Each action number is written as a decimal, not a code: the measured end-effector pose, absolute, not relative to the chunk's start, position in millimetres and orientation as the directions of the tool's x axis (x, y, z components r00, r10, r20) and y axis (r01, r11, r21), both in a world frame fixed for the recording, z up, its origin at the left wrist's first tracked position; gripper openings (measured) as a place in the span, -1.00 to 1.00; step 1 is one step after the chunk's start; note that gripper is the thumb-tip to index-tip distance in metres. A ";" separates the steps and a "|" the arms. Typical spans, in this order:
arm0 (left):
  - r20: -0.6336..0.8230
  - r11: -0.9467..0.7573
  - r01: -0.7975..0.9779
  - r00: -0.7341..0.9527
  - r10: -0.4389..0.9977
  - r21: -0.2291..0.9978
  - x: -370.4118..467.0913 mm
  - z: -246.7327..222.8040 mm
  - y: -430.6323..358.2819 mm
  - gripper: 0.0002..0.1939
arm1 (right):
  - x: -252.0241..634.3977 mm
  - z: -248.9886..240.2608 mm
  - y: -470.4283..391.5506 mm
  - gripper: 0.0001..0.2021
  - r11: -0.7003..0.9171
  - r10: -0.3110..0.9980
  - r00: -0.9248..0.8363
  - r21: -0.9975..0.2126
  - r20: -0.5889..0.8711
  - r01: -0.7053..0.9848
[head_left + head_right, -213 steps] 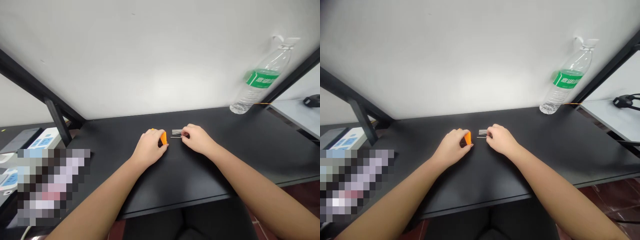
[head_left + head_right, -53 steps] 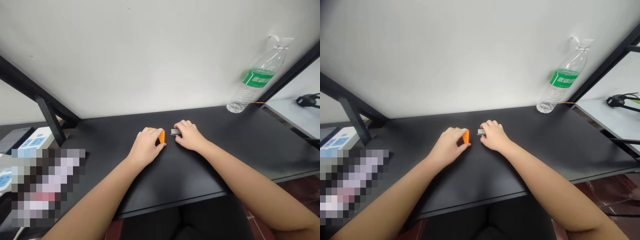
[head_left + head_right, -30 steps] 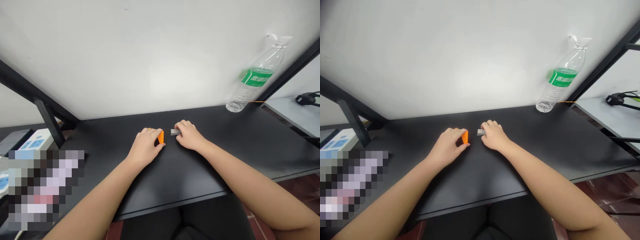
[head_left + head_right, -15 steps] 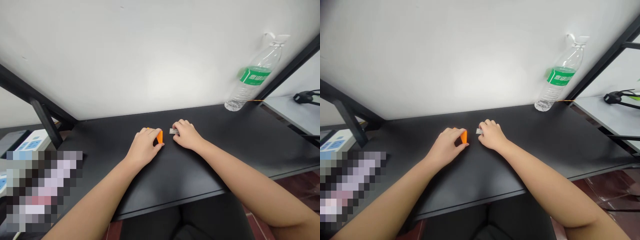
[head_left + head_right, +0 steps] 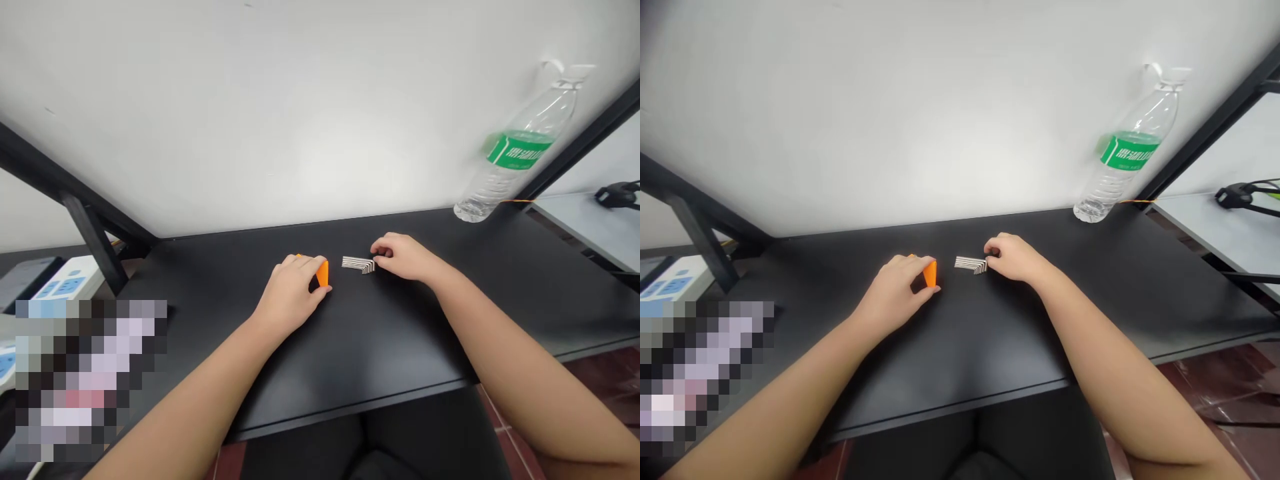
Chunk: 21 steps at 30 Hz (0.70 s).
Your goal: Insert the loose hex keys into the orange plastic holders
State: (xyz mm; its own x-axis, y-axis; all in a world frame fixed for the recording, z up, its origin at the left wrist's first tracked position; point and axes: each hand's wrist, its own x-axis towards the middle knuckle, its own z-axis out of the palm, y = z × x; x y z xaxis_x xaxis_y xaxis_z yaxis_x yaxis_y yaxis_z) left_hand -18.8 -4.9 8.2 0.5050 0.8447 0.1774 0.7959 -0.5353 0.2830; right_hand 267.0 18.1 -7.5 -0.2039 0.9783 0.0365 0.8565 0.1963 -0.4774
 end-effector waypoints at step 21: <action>0.219 -0.507 0.749 0.458 0.861 0.426 -17.7 6.4 -4.6 -0.73 | 269.2 4.0 13.8 -0.81 0.119 0.991 -0.116 -0.793 0.061 0.597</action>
State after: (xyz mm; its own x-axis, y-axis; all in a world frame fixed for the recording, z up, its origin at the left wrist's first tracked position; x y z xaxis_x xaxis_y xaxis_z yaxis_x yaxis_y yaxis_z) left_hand -17.7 -4.6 6.4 0.4584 0.8614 0.2189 0.7492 -0.5070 0.4261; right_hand 269.2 13.8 4.0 -0.1162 0.9914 0.0606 0.5975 0.1185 -0.7931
